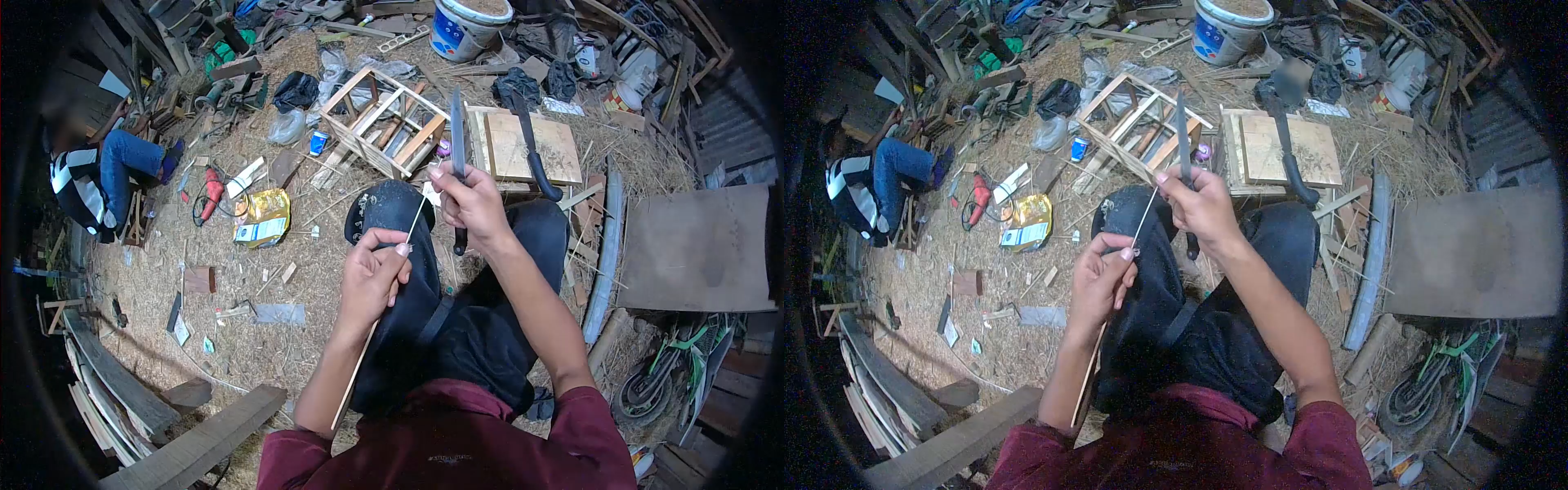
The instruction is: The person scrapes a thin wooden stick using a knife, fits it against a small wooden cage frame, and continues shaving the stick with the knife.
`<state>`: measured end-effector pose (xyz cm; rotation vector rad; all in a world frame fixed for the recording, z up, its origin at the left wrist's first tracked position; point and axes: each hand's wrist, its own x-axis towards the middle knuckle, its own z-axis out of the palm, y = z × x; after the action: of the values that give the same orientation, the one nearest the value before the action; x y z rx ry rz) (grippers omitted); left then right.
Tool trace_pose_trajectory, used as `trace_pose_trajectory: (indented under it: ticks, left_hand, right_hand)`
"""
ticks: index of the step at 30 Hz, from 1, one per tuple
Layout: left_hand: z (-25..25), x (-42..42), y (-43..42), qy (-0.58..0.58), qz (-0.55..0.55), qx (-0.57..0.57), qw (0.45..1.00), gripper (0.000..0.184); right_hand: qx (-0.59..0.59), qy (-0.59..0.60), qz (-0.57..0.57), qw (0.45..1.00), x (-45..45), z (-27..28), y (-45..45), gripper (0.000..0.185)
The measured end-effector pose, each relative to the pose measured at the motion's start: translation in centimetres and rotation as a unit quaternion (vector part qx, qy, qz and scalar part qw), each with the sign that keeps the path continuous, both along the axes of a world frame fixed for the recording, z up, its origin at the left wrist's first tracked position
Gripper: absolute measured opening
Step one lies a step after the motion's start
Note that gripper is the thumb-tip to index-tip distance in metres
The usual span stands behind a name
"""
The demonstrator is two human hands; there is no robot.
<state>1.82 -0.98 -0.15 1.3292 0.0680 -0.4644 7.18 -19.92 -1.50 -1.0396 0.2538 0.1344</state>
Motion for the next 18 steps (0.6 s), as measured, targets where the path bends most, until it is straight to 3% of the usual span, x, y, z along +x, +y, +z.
trace_pose_trajectory:
  ticks: [8, 12, 18]
  left_hand:
    - [-0.2, -0.7, -0.3, -0.019, -0.025, 0.002, 1.000, 0.017]
    - [-0.5, 0.2, -0.3, -0.025, -0.028, -0.024, 0.999, 0.019]
    - [-0.9, 4.0, -1.6, 0.006, 0.044, -0.098, 0.994, 0.019]
  right_hand:
    - [0.008, -0.039, -0.016, 0.999, 1.1, 0.9, -1.3, 0.014]
    - [-0.058, -0.053, -0.027, 0.997, 1.9, 1.1, -2.3, 0.025]
    - [-0.087, -0.011, -0.037, 0.995, 0.0, 0.4, -2.5, 0.024]
